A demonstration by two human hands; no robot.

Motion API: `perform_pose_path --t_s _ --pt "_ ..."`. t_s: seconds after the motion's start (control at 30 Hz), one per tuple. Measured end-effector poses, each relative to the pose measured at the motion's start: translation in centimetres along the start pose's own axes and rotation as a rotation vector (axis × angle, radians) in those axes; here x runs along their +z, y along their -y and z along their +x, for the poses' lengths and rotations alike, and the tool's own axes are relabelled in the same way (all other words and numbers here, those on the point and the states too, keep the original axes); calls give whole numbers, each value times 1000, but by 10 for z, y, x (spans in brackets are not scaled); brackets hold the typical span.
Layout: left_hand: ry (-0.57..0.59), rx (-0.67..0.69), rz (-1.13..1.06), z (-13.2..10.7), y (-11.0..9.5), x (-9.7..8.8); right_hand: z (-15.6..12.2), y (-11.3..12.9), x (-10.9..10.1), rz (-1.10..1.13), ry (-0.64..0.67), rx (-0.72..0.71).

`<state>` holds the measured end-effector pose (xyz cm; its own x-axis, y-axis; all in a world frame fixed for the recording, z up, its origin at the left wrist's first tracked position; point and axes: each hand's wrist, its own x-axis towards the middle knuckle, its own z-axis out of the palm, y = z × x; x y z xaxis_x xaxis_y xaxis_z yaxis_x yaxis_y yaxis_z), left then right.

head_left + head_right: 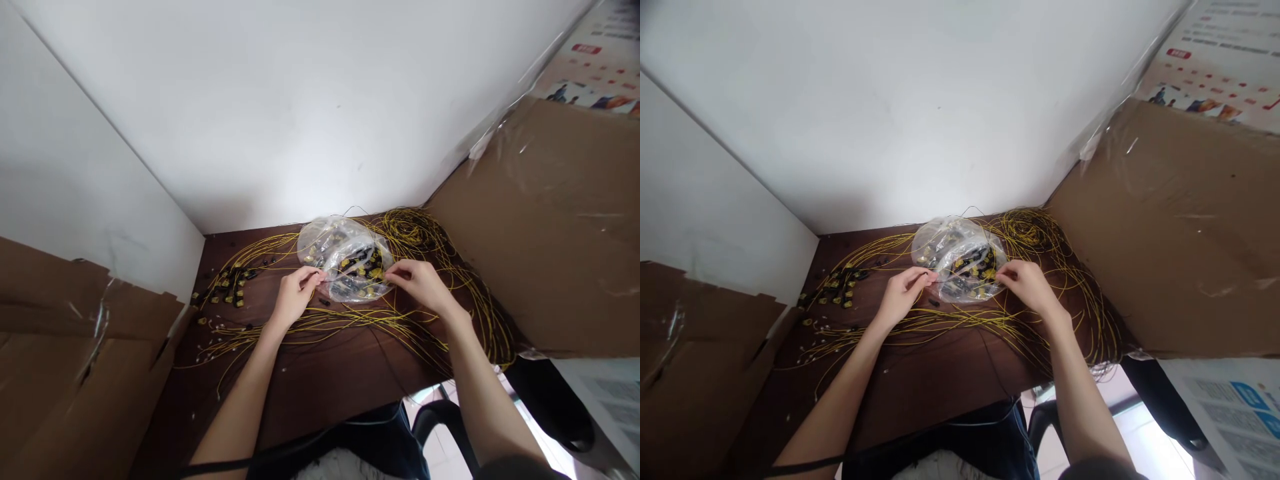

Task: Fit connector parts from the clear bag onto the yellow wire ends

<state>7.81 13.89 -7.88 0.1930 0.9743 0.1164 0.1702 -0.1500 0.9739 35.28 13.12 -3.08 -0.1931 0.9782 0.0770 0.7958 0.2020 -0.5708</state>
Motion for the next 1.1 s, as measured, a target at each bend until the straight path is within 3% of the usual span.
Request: perform_pose_path --t_s 0.13,0.27,0.37,0.47,0.53,0.7,0.77,0.87,0.93,1.0,1.1 --pt "-5 9 14 0 1 0 6 -6 8 -164 -80 -30" --pt "-8 14 15 0 4 1 15 16 23 -222 -228 -55" --pt "-15 13 4 1 5 1 27 39 38 -82 -169 -150" --pt "-15 8 -46 2 5 2 42 52 53 -41 -138 -131" --pt "-14 5 -79 3 5 2 48 57 59 -38 -228 -77" --pt "-27 6 -50 3 8 3 37 72 57 47 -622 -29" --pt "-36 11 -36 4 10 4 26 82 55 116 -603 -106" --pt "-46 23 -38 5 12 4 15 97 56 168 -347 -260" --pt "-49 29 -37 5 13 4 12 101 58 191 -271 -299" --pt "-50 31 -29 5 13 4 7 103 58 211 -320 -277" --pt "-53 29 -20 5 12 4 -6 106 54 192 -531 -158"
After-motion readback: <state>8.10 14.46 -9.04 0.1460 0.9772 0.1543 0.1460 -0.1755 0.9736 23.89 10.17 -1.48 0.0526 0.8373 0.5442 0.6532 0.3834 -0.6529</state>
